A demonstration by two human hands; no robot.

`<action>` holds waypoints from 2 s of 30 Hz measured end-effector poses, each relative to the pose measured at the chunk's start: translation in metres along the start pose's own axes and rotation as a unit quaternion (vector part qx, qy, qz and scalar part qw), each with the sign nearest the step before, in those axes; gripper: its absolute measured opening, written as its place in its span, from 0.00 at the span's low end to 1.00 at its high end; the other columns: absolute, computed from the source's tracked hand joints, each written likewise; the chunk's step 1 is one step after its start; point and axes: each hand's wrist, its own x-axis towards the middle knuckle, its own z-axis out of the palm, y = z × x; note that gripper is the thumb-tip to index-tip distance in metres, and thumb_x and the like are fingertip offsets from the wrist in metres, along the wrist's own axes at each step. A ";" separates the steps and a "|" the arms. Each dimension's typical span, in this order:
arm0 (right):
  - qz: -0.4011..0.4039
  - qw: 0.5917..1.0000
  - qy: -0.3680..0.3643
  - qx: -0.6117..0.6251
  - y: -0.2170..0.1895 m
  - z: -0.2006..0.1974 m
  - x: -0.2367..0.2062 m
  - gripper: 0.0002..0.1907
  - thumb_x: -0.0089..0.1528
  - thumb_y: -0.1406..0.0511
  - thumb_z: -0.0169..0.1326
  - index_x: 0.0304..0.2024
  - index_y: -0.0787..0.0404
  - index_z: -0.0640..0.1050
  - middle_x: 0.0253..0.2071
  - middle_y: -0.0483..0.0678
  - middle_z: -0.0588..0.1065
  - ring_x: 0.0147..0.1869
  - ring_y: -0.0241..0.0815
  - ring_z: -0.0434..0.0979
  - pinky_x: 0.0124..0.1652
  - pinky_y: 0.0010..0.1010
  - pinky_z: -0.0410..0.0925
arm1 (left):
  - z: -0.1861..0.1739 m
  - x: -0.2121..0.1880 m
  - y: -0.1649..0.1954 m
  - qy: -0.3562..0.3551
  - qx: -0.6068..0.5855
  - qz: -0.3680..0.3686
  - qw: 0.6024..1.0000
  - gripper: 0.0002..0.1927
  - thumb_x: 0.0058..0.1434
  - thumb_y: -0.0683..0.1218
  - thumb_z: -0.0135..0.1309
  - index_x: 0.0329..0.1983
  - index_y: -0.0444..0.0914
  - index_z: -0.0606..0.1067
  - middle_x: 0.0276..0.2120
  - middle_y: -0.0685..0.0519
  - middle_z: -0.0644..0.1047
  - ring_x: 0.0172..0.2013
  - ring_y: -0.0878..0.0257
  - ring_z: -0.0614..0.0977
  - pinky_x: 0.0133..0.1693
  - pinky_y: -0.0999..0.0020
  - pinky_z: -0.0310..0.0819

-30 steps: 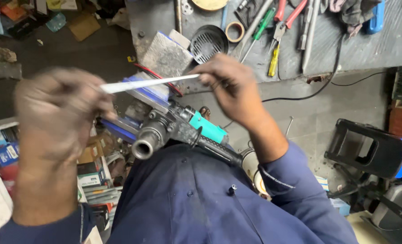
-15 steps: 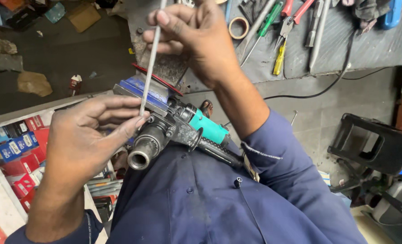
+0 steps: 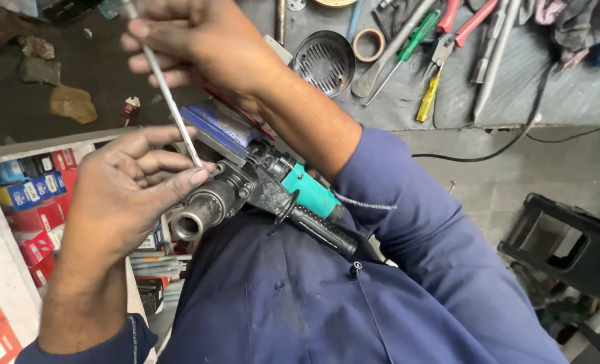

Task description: The person works on a demolition hammer clamped in a bench vise, repeatedly inserting a long metal rod into the tool's chuck, tapping and repositioning it, and manipulating the chuck by hand to seat and test the rod. They continue adjusting the rod and chuck throughout the episode.

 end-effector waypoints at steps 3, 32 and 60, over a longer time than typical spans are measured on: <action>0.062 0.994 -0.050 -0.070 0.004 0.014 0.021 0.16 0.66 0.65 0.58 0.53 0.68 0.78 0.43 0.49 0.83 0.41 0.37 0.87 0.37 0.28 0.80 | 0.002 -0.001 -0.005 -0.004 -0.054 -0.022 0.998 0.23 0.58 0.35 0.60 0.58 0.29 0.73 0.40 0.42 0.84 0.41 0.63 0.86 0.44 0.72 0.81; 0.000 0.996 0.009 -0.088 -0.034 0.007 -0.009 0.15 0.69 0.67 0.56 0.57 0.67 0.74 0.45 0.49 0.80 0.44 0.40 0.87 0.42 0.30 0.83 | -0.007 0.003 0.006 -0.013 -0.014 -0.043 0.999 0.13 0.57 0.38 0.61 0.45 0.33 0.76 0.38 0.48 0.85 0.39 0.69 0.85 0.43 0.75 0.79; 0.089 0.990 -0.073 -0.081 -0.022 0.029 0.028 0.14 0.66 0.68 0.56 0.53 0.66 0.75 0.40 0.46 0.81 0.41 0.35 0.88 0.39 0.25 0.82 | -0.015 0.021 -0.002 -0.064 0.032 -0.024 0.997 0.20 0.54 0.37 0.66 0.49 0.36 0.75 0.38 0.54 0.81 0.38 0.70 0.80 0.43 0.75 0.76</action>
